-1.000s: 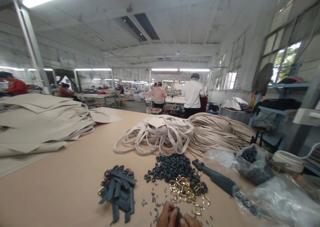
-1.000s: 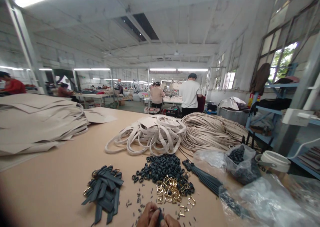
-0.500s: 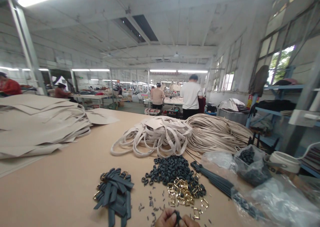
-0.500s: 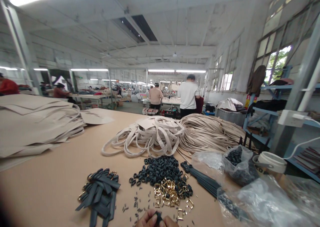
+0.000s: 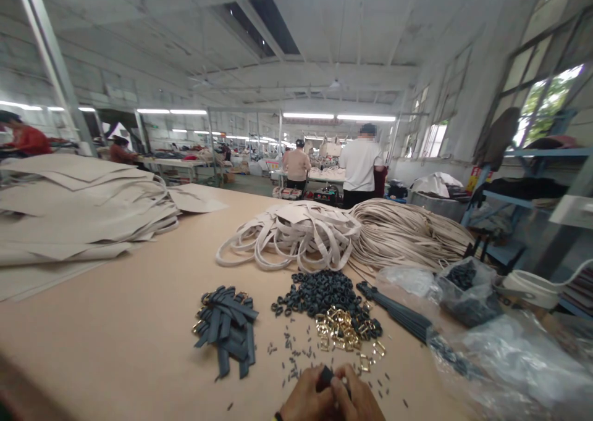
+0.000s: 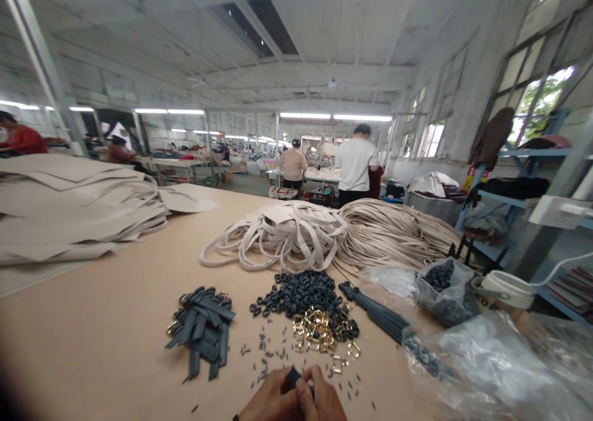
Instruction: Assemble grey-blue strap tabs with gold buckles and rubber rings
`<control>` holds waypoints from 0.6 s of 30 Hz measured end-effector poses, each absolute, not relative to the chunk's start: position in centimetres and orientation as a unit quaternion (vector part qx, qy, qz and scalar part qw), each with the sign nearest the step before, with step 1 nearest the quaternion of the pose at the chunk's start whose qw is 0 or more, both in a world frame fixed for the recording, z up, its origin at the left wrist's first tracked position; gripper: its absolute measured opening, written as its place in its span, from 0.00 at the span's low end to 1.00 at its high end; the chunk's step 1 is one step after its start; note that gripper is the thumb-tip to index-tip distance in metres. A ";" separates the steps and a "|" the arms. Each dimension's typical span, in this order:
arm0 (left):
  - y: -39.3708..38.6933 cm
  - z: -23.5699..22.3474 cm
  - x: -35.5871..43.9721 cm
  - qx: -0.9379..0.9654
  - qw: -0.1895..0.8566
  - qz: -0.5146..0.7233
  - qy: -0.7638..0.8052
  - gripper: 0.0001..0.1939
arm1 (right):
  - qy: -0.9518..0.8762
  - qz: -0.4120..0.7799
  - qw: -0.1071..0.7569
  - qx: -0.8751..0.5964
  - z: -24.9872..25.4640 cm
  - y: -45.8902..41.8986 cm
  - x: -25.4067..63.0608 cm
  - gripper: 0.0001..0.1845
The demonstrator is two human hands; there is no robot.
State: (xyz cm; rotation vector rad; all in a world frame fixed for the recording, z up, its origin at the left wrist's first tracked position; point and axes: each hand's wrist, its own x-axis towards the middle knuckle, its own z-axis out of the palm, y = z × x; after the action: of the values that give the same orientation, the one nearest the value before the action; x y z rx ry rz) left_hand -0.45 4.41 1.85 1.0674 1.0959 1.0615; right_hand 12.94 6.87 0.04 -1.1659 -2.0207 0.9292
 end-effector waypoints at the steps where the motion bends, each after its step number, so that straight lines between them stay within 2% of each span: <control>1: 4.2 1.8 -0.4 0.448 0.606 0.462 0.467 0.19 | -0.776 0.365 0.306 -0.413 0.9 6.5 13.1 0.17; 9: 3.5 2.3 0.5 0.230 0.621 0.611 0.433 0.16 | -0.781 0.443 0.255 -0.359 3.7 6.3 13.7 0.13; 13: 4.0 3.1 -0.3 0.289 0.636 0.545 0.465 0.14 | -0.749 0.484 0.261 -0.368 3.8 6.5 14.1 0.13; 15: 5.0 3.5 -1.3 0.377 0.570 0.508 0.525 0.13 | -0.726 0.497 0.270 -0.392 3.9 6.7 14.2 0.14; 18: 7.2 4.2 -2.8 0.560 0.344 0.458 0.598 0.08 | -0.679 0.526 0.285 -0.426 3.8 7.1 14.4 0.13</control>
State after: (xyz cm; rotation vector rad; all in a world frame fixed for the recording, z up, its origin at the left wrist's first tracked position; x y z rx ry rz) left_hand -2.84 7.24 4.19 1.4559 1.5535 1.1902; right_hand 14.39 7.11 3.79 -1.1396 -1.8150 1.4061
